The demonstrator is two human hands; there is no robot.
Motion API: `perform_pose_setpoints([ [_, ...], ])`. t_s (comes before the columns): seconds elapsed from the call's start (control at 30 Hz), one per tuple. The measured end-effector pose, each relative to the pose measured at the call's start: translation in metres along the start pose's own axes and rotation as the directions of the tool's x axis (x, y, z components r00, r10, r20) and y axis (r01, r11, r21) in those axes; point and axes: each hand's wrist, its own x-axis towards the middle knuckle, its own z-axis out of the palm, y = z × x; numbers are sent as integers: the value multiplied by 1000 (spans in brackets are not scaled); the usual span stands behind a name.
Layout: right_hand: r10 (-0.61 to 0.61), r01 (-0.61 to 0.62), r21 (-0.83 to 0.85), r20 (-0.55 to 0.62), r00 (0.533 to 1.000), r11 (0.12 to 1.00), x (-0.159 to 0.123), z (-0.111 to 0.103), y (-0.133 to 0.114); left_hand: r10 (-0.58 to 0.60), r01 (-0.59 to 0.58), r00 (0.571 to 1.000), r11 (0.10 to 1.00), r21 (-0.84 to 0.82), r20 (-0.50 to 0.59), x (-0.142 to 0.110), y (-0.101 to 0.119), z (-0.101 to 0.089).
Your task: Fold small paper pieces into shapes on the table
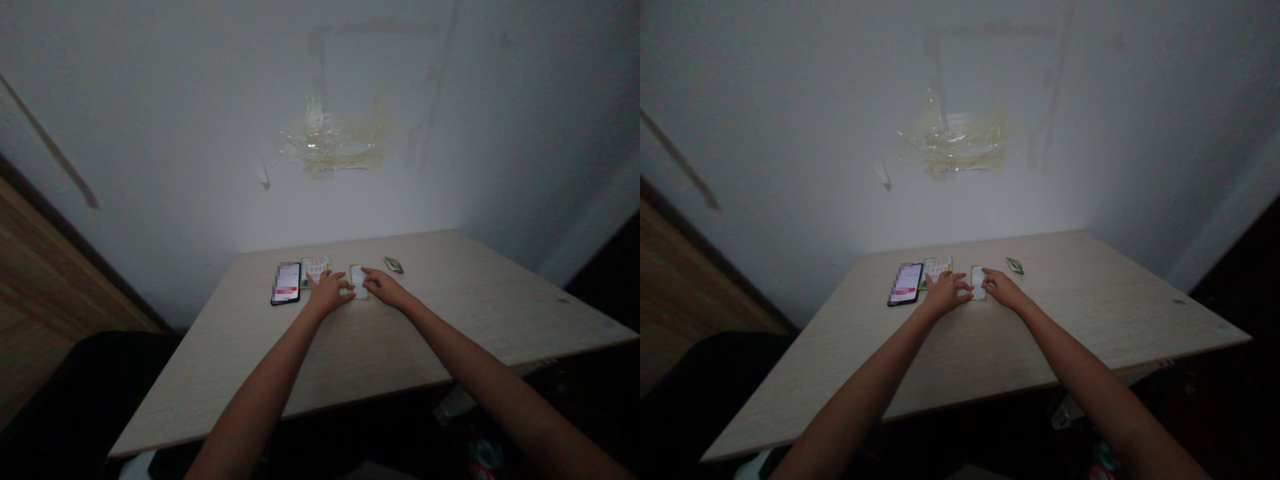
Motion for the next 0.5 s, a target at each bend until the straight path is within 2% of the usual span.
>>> perform_pose_setpoints([
  [0.17, -53, 53, -26, -13, 999, 998, 1, 1, 3, 1, -1, 1000, 1000, -2, 4, 0, -1, 1],
  [0.5, -84, 85, -10, 69, 994, 996, 1, -3, 14, -12, 12, 1000, 1000, 2, 22, -1, -3, 1],
])
